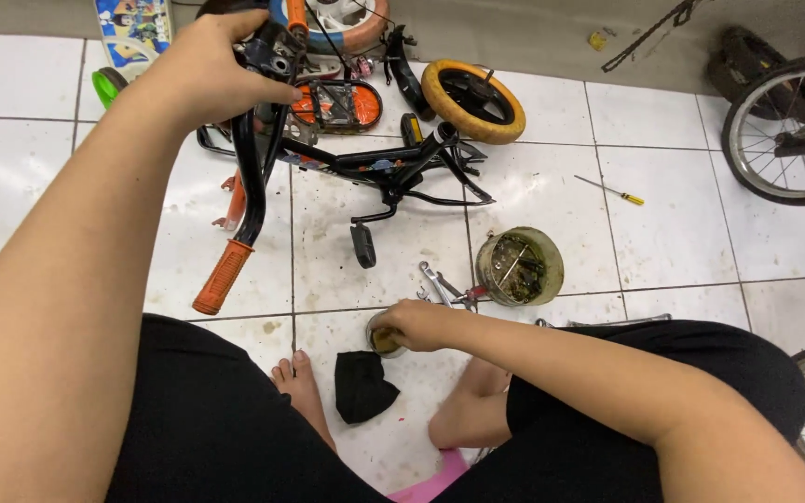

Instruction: Servicing and assembling the drivetrain of a small bicycle on the floor using various hand tools.

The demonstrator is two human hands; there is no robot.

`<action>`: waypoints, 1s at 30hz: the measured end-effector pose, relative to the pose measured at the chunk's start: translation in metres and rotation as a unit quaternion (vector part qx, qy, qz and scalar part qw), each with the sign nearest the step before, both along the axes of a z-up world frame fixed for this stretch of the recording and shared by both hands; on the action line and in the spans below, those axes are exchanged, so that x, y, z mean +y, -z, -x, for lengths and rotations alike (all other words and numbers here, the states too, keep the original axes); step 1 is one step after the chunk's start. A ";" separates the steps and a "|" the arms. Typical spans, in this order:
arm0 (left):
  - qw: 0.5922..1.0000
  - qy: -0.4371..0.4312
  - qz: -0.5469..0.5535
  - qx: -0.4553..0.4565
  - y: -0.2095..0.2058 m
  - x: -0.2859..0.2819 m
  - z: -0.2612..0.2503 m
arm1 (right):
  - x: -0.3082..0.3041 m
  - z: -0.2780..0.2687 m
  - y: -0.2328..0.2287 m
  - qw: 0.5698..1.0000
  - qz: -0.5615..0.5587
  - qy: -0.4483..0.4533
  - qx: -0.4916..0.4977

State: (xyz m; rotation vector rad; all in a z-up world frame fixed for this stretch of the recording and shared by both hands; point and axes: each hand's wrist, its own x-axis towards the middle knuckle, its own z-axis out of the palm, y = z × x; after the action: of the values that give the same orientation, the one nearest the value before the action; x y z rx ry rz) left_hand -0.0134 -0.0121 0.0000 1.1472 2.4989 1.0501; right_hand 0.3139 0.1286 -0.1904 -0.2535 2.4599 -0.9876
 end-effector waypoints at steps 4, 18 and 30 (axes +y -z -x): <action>1.000 -0.002 0.016 -0.004 0.006 0.001 0.005 | 0.023 0.007 -0.027 0.995 -0.085 -0.044 -0.033; 0.999 -0.002 0.032 0.028 0.004 -0.009 -0.014 | 0.109 -0.024 -0.311 0.946 -0.120 0.194 0.231; 0.999 -0.008 0.035 0.028 0.007 -0.003 -0.023 | -0.093 -0.072 0.105 0.662 0.457 0.593 -0.034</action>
State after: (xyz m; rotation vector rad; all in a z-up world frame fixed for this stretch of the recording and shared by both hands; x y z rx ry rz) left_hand 0.0093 -0.0153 -0.0069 1.1541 2.5690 0.9398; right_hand 0.3862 0.0356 -0.2954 1.2326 1.5637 -2.6048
